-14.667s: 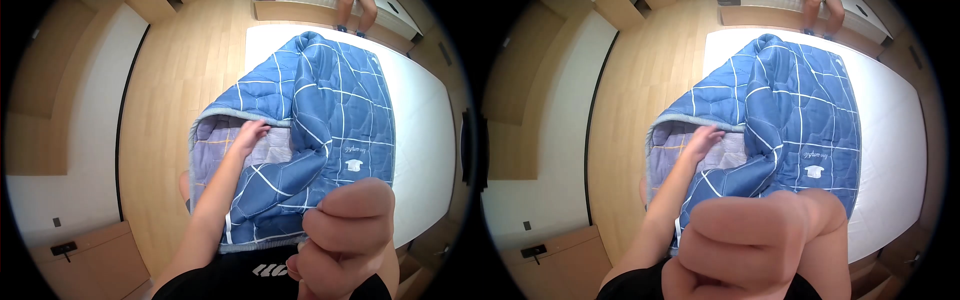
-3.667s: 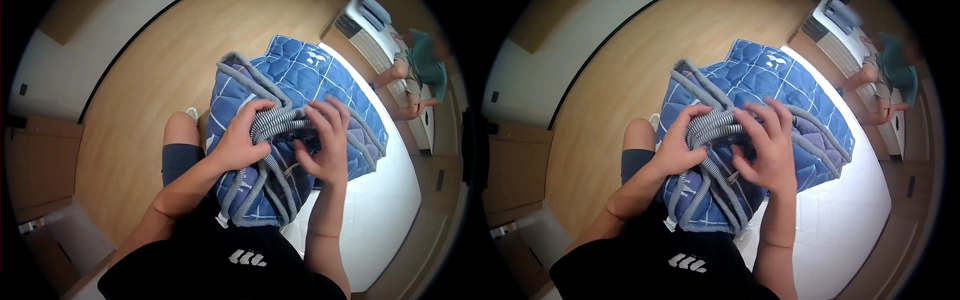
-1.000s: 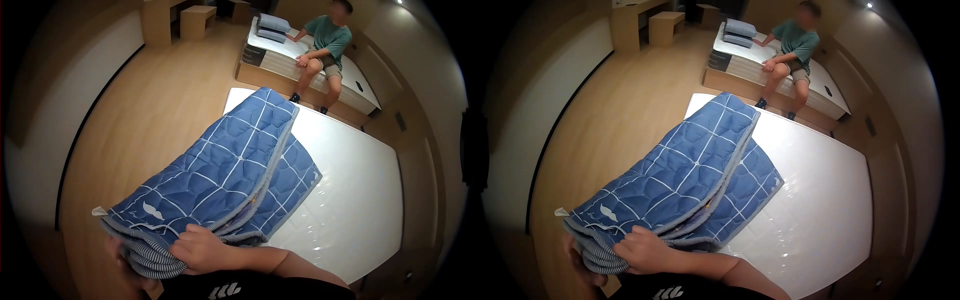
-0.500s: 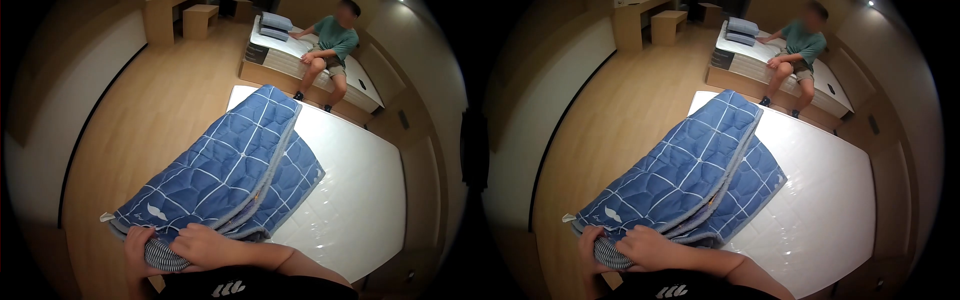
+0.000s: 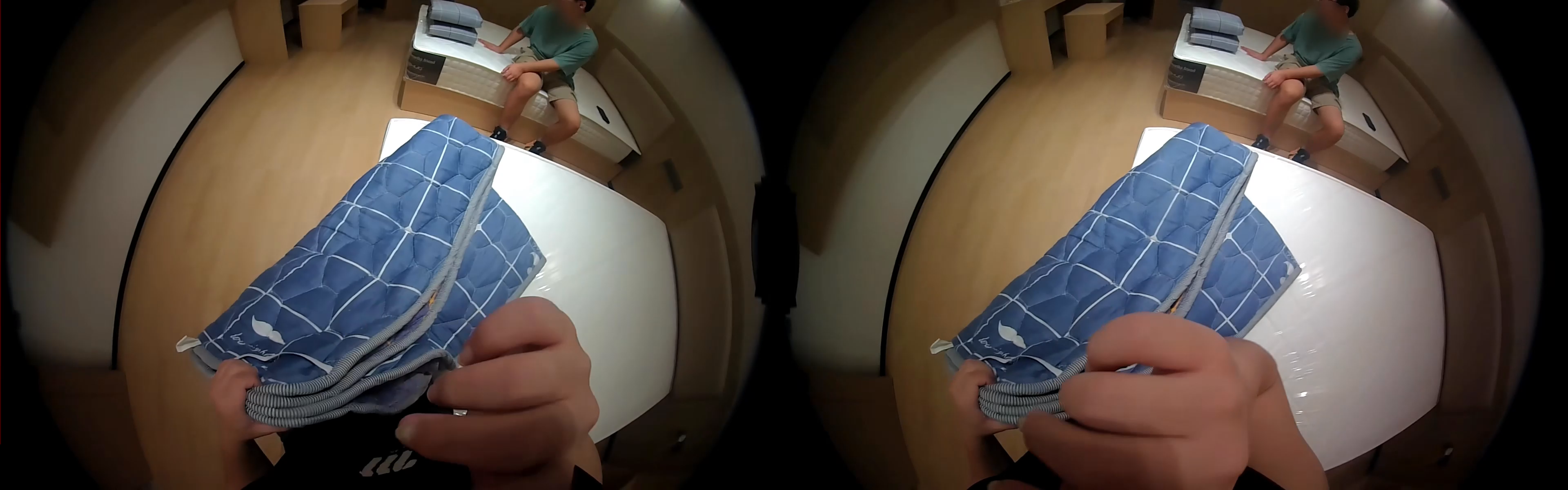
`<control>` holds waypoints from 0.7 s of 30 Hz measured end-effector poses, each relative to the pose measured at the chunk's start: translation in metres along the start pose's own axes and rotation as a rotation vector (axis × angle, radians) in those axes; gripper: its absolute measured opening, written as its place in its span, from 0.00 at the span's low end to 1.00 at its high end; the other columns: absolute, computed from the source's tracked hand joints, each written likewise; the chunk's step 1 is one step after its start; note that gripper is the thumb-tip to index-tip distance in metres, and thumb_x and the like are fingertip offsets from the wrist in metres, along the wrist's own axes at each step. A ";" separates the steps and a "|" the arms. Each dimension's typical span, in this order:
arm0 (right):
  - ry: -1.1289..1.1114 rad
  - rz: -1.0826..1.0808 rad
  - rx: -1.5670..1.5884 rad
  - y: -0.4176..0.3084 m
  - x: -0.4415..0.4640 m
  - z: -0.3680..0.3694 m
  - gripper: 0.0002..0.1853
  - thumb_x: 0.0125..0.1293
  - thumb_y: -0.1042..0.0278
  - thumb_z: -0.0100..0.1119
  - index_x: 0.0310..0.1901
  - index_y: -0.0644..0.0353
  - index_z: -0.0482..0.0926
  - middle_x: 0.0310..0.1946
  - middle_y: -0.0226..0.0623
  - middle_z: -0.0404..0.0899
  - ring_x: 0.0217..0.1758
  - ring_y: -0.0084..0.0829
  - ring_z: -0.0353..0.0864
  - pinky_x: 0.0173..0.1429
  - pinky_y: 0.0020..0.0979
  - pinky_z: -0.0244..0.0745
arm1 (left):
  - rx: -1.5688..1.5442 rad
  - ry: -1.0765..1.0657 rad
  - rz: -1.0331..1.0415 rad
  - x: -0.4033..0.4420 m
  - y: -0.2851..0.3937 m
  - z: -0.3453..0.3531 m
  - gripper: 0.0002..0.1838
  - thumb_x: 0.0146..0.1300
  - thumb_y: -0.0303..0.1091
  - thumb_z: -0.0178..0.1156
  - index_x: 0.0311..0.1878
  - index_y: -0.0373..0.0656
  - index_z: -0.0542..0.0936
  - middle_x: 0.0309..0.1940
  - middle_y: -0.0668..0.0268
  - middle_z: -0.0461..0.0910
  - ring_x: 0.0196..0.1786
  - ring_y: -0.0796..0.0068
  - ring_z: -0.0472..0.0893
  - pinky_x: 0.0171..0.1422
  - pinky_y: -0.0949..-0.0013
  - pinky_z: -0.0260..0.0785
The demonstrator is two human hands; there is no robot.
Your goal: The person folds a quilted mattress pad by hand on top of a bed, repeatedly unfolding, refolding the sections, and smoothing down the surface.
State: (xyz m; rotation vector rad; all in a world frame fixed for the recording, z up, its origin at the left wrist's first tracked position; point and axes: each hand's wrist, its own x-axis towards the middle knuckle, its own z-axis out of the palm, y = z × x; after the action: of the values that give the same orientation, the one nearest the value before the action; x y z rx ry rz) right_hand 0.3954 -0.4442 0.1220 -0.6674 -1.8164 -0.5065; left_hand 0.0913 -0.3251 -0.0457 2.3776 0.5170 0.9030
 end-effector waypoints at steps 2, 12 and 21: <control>0.087 -0.208 -0.051 0.014 0.002 0.013 0.08 0.59 0.67 0.65 0.40 0.49 0.82 0.35 0.33 0.80 0.35 0.31 0.77 0.34 0.33 0.71 | -0.004 0.003 0.002 0.000 0.000 0.001 0.34 0.31 0.51 0.83 0.34 0.39 0.74 0.31 0.57 0.76 0.34 0.55 0.78 0.39 0.59 0.71; 0.022 0.175 0.028 -0.002 0.008 0.015 0.04 0.59 0.73 0.68 0.29 0.51 0.84 0.31 0.28 0.83 0.28 0.22 0.76 0.32 0.26 0.67 | 0.006 -0.055 -0.014 0.003 -0.005 -0.001 0.32 0.36 0.54 0.81 0.30 0.42 0.72 0.38 0.56 0.85 0.39 0.56 0.85 0.44 0.59 0.73; 0.056 0.131 0.050 0.004 0.002 0.019 0.04 0.58 0.73 0.69 0.27 0.53 0.84 0.28 0.28 0.82 0.27 0.22 0.75 0.30 0.25 0.65 | -0.038 -0.024 0.026 0.008 -0.007 0.005 0.32 0.37 0.58 0.79 0.28 0.43 0.72 0.35 0.58 0.85 0.36 0.58 0.84 0.42 0.59 0.72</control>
State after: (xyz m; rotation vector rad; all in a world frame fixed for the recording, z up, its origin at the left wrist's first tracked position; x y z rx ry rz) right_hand 0.3838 -0.4290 0.1178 -0.7254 -1.7150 -0.3879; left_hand 0.0991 -0.3173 -0.0486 2.3630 0.4569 0.8861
